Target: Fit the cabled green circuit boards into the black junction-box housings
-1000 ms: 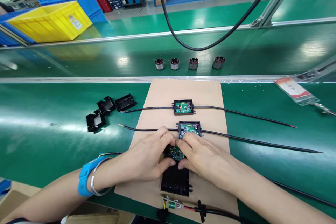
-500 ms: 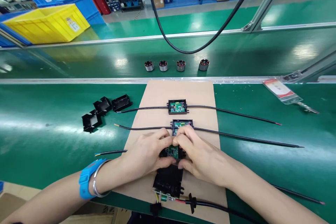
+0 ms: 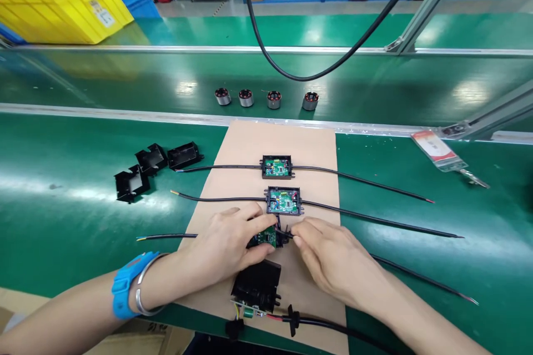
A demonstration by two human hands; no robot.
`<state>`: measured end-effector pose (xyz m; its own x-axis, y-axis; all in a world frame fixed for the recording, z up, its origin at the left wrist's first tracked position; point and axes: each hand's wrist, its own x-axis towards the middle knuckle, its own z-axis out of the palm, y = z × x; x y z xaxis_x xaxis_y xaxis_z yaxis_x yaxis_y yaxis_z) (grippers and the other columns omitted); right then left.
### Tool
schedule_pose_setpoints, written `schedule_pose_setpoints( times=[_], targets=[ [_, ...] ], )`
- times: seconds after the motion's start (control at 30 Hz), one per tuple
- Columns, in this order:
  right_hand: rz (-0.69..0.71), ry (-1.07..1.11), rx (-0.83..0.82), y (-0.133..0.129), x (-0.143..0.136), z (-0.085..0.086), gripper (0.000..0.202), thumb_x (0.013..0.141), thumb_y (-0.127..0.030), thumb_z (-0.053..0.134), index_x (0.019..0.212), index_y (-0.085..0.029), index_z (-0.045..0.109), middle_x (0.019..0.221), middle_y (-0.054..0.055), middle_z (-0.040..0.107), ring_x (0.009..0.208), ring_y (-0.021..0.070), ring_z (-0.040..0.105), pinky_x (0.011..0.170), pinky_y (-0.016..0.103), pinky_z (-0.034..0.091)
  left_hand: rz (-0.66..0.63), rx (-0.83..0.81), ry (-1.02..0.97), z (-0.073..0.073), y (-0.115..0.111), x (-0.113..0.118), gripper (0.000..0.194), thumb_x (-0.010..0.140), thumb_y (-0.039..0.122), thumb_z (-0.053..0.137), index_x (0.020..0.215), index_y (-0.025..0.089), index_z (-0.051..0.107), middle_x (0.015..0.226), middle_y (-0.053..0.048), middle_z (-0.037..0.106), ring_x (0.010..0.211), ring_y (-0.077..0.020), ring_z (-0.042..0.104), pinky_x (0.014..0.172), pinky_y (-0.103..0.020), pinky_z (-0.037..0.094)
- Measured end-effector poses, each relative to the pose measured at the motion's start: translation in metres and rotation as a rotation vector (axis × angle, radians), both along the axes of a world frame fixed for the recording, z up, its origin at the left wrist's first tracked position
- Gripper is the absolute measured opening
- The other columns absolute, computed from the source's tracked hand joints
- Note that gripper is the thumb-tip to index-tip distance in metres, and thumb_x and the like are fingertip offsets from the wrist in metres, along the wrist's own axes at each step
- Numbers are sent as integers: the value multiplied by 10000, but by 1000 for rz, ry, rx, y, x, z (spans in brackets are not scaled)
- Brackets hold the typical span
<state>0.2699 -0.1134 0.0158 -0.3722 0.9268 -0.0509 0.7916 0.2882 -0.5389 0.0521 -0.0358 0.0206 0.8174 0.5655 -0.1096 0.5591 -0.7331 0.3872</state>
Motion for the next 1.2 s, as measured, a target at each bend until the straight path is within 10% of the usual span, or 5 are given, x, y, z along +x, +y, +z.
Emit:
schedule_pose_setpoints(
  times=[0.17, 0.77, 0.9, 1.2],
  targets=[
    [173, -57, -281, 36, -3, 13, 233, 970, -237, 330, 782, -199, 462, 759, 9, 560, 707, 148, 489, 654, 279, 383, 9, 11, -5, 0, 0, 0, 342, 840, 380, 635, 1151, 279, 536, 1047, 7, 561, 850, -213, 598, 714, -391, 542],
    [221, -334, -320, 70, -16, 18, 261, 917, -176, 357, 732, -172, 542, 705, 56, 612, 623, 164, 543, 570, 267, 340, 102, -23, 46, -4, -2, 3, 439, 904, 393, 558, 1290, 221, 439, 1136, -65, 547, 899, -239, 606, 777, -412, 557],
    [66, -183, -210, 55, -9, 16, 173, 922, -211, 387, 807, -190, 514, 744, 28, 580, 682, 162, 530, 613, 276, 371, 64, 21, 70, -4, 0, 5, 357, 904, 362, 571, 1221, 219, 491, 1046, -38, 583, 835, -212, 604, 733, -375, 558],
    [362, -119, 205, 34, 10, -6, 221, 932, -116, 379, 898, -165, 592, 772, 37, 556, 697, 164, 484, 588, 293, 332, 3, 79, 27, -14, -2, 1, 434, 933, 385, 522, 1306, 168, 475, 1112, -80, 556, 898, -220, 583, 763, -372, 552]
  ],
)
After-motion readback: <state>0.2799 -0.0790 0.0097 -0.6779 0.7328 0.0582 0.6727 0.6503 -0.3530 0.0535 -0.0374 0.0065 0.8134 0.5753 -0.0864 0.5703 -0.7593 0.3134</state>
